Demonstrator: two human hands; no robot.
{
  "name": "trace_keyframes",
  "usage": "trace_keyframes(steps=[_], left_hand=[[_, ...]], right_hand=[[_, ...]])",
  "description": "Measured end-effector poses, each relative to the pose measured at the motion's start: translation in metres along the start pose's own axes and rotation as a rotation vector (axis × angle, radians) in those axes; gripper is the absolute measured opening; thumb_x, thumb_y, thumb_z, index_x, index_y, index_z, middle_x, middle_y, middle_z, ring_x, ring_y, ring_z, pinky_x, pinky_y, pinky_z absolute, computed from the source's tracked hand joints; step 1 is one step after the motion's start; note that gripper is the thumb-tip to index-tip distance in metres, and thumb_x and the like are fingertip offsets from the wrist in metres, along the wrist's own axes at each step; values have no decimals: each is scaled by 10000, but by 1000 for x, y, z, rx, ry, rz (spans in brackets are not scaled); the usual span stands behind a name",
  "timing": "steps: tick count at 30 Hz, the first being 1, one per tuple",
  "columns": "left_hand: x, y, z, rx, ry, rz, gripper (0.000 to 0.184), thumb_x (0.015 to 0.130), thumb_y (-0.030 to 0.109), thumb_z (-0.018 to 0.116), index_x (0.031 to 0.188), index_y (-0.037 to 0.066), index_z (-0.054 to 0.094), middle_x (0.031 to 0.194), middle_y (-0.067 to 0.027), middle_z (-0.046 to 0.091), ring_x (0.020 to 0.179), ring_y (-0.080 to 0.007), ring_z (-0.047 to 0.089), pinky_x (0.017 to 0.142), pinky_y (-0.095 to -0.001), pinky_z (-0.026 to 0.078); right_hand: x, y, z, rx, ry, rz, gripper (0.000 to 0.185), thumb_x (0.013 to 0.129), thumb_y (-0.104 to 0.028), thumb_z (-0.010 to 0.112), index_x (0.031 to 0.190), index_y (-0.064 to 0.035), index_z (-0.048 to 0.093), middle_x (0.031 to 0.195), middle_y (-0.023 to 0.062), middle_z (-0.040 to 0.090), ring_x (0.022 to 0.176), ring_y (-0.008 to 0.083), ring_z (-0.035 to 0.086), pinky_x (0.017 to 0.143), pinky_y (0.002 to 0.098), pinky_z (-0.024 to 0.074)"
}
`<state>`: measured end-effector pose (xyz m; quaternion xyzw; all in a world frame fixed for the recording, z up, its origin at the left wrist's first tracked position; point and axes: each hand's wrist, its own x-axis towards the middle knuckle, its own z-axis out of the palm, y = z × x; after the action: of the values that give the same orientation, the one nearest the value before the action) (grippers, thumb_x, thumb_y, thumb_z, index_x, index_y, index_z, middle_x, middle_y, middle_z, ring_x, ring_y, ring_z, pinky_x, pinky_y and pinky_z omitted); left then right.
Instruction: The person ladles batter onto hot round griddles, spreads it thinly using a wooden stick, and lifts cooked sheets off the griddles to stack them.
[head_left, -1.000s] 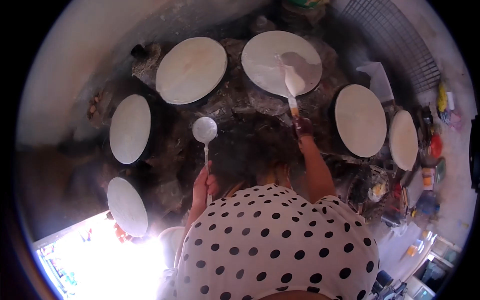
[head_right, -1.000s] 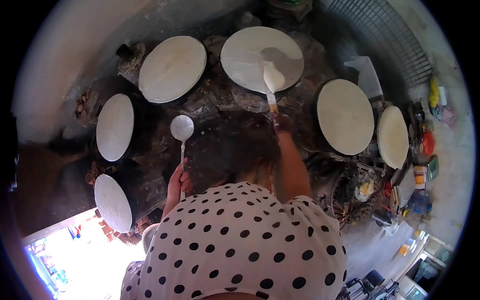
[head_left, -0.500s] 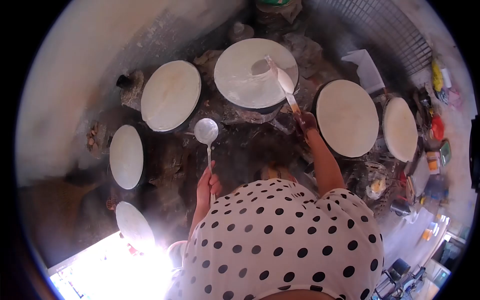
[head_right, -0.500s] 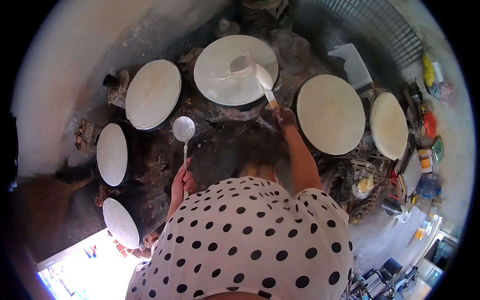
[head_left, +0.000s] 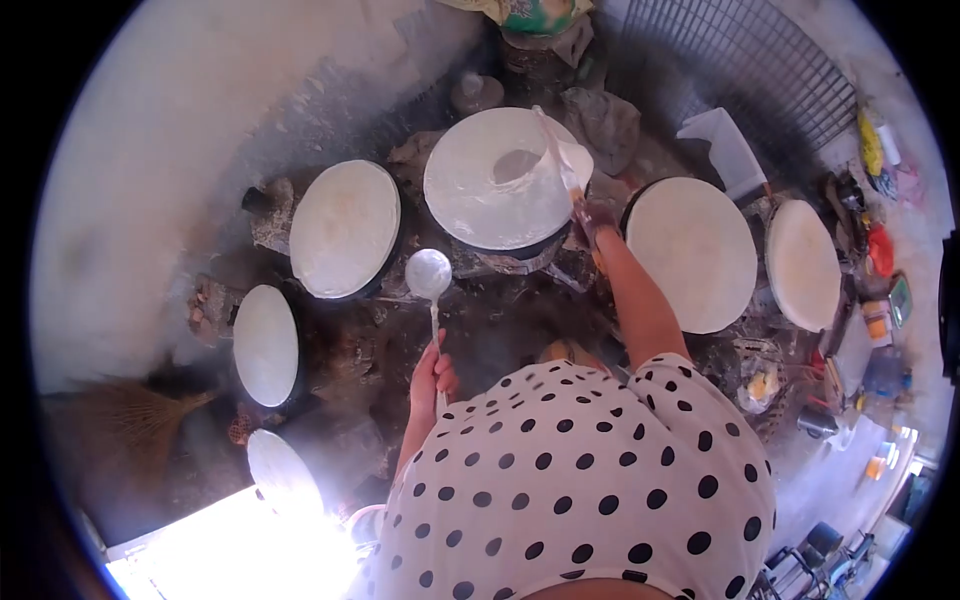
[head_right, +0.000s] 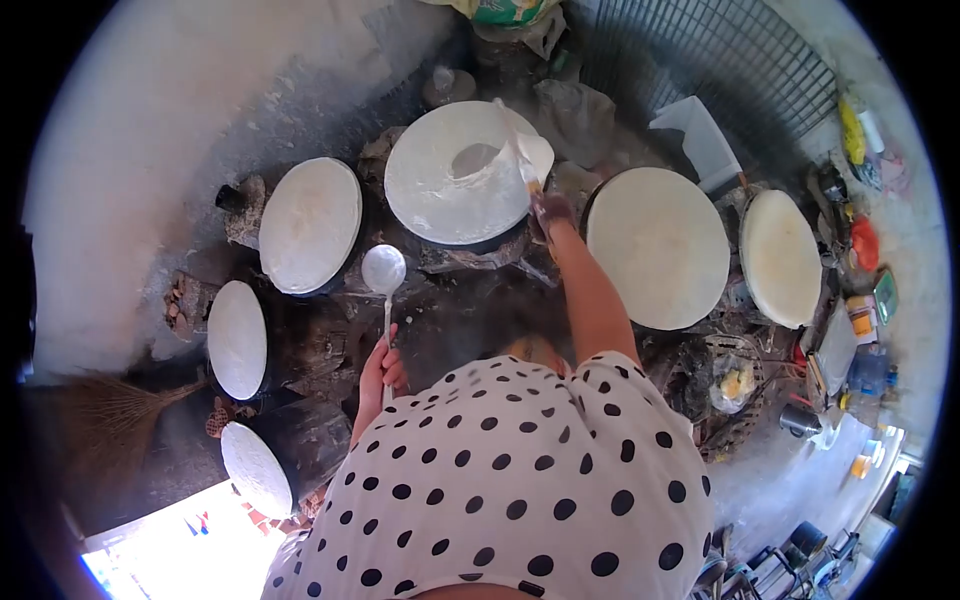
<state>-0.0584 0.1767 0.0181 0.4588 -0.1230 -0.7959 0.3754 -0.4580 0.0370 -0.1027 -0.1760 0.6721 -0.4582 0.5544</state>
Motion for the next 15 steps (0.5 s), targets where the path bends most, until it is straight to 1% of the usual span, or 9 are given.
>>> trace_keyframes(steps=[1,4,5,7,10,11,13,14,15], left_hand=[[-1,2,0,30,-1,-15,330,1018,254,321,1315,182,448,604,60,329,405,-59,305,386,-218,285],[-4,4,-2,-5,-27,2,331,1018,252,321,1317,181,443,605,61,334,405,-60,305,384,-221,284],[-9,5,2,28,-5,18,329,1018,250,319,1314,179,444,606,59,336,410,-59,304,382,-221,281],[-12,4,0,26,10,36,328,1017,252,322,1311,176,446,609,58,336,414,-57,303,388,-222,283],[-11,6,-8,55,22,18,330,1016,254,330,1313,169,445,617,57,339,422,-56,304,400,-223,286],[-11,5,-12,70,13,-5,333,1015,254,333,1317,165,442,621,56,343,426,-56,306,407,-225,288],[-14,5,-15,92,-1,-17,339,1014,252,335,1325,162,435,625,56,347,430,-57,309,411,-226,290],[-13,7,-16,107,-23,-17,345,1013,250,336,1333,159,429,628,56,351,433,-58,312,416,-228,292],[-14,9,-15,107,-27,-13,345,1013,250,336,1333,159,429,628,56,351,433,-58,312,416,-228,292]], right_hand=[[-8,-19,10,-163,7,-94,286,928,-280,508,776,-46,568,571,74,556,481,211,561,446,361,427],[3,11,6,-742,-54,-464,226,883,-220,548,1019,-42,577,890,117,668,746,276,651,632,403,517],[-7,32,3,-953,220,-735,293,867,-209,551,1123,-66,556,1018,125,643,855,294,639,722,399,515],[-13,65,15,-1143,503,-1005,390,851,-197,553,1227,-91,534,1147,134,619,963,312,626,813,394,513],[-7,92,57,-1121,570,-613,413,878,-226,530,1285,-156,525,1122,190,616,1003,332,614,867,388,489],[6,88,62,-959,321,-693,385,894,-247,511,1268,-164,543,1104,201,619,1026,338,603,886,392,475],[-14,50,59,-546,-59,-647,371,929,-311,454,1234,-139,575,1068,232,621,1048,357,586,903,411,452],[-15,49,49,-544,-55,-648,371,929,-311,454,1234,-139,575,1068,232,621,1048,357,586,903,411,452],[-14,46,30,-663,111,-453,385,929,-322,449,1240,-129,571,1092,225,614,1054,350,583,903,403,452]])
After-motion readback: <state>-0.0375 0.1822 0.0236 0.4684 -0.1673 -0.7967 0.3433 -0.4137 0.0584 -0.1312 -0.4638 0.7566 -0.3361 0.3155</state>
